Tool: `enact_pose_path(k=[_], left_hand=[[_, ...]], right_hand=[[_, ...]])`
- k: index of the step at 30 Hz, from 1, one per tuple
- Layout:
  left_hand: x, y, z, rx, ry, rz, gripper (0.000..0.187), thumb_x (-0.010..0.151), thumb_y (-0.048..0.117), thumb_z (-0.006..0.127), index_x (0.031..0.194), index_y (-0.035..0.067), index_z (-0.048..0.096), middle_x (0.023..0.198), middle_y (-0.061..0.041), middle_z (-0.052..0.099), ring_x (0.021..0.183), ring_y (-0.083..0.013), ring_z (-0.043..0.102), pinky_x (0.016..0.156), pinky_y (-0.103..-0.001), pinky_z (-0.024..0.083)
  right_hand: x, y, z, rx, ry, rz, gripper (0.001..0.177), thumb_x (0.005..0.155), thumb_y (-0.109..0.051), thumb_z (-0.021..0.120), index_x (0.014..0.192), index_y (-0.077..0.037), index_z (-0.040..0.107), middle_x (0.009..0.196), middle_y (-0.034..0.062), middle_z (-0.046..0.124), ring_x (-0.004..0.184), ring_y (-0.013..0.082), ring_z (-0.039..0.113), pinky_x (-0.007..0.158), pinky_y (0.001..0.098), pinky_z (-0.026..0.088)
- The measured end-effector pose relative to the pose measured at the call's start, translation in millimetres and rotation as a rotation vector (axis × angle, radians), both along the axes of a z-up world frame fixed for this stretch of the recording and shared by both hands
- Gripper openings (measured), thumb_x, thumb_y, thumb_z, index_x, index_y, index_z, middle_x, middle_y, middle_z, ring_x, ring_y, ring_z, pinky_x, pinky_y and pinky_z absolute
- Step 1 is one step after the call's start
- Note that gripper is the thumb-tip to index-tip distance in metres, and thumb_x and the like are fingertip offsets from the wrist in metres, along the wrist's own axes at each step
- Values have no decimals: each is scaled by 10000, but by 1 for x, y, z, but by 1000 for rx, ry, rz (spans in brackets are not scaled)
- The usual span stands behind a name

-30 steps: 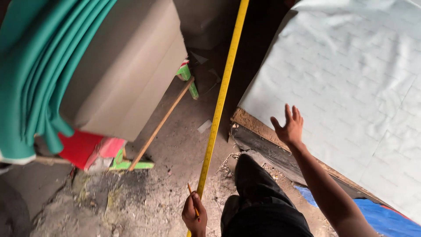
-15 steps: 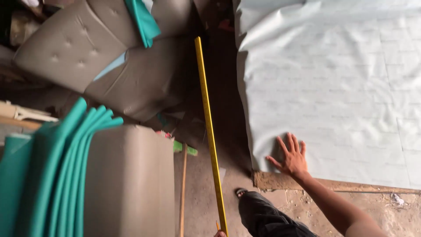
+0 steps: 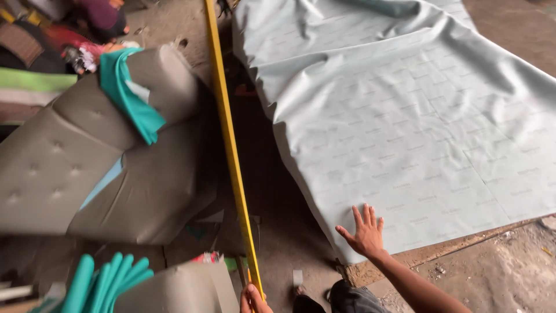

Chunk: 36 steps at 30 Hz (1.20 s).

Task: The person measures and marks a large piece of light blue fabric laid out on a wooden table using a yellow ruler and a pencil. They repeatedly reposition the ruler to mark measurements along the length and width of the fabric.

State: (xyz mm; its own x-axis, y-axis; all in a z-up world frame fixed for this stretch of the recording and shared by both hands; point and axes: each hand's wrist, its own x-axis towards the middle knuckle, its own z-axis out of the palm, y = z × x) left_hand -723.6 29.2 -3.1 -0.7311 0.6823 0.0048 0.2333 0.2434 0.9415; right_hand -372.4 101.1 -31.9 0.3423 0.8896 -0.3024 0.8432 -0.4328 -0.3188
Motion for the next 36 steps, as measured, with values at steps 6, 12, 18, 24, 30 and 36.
enact_pose_path(k=[6, 12, 18, 24, 30, 36], left_hand=[[-1, 145, 72, 166, -369, -387, 455, 1067, 474, 511, 1202, 93, 720, 771, -35, 574, 671, -102, 528, 589, -236, 461], [45, 264, 121, 183, -439, -472, 433, 1104, 423, 411, 1029, 69, 650, 687, 24, 425, 594, -88, 398, 548, -245, 380], [83, 327, 110, 173, -563, -533, 473, 1084, 485, 432, 1099, 50, 617, 678, 46, 343, 603, -55, 347, 576, -204, 398], [101, 390, 72, -7, -593, -618, 402, 1092, 474, 417, 1061, 106, 574, 659, 35, 349, 536, -83, 310, 475, -242, 256], [153, 502, 72, -39, -598, -717, 404, 1071, 483, 471, 1044, 102, 604, 656, 43, 351, 518, -64, 307, 448, -217, 225], [183, 585, 95, -2, -499, -922, 411, 1075, 456, 480, 1099, 72, 623, 613, 44, 325, 509, -59, 306, 438, -206, 244]], right_hand=[[-46, 18, 16, 30, 60, -255, 919, 962, -766, 288, 1674, -202, 150, 1765, 186, -33, 1633, 361, -80, 1263, 640, -28], [-72, 57, 16, 95, 146, -664, 932, 978, -729, 233, 1671, -117, 118, 1776, 140, -29, 1639, 332, -85, 1236, 697, -76], [-77, 71, 19, -34, 8, -686, 1054, 896, -854, 201, 1680, -175, 11, 1778, 92, -133, 1631, 282, -156, 1240, 622, -151], [-77, 70, -8, -66, -115, -750, 1032, 846, -881, 306, 1651, -254, 149, 1792, 32, -2, 1650, 233, -42, 1271, 617, -92], [-89, 69, -57, 335, -864, -796, 979, 762, -818, 498, 1531, -251, 712, 1698, -4, 676, 1581, 183, 632, 1344, 556, 423], [-77, 61, -59, 226, -328, -783, 979, 810, -791, 448, 1638, -289, 306, 1792, -3, 209, 1662, 216, 161, 1279, 642, 106]])
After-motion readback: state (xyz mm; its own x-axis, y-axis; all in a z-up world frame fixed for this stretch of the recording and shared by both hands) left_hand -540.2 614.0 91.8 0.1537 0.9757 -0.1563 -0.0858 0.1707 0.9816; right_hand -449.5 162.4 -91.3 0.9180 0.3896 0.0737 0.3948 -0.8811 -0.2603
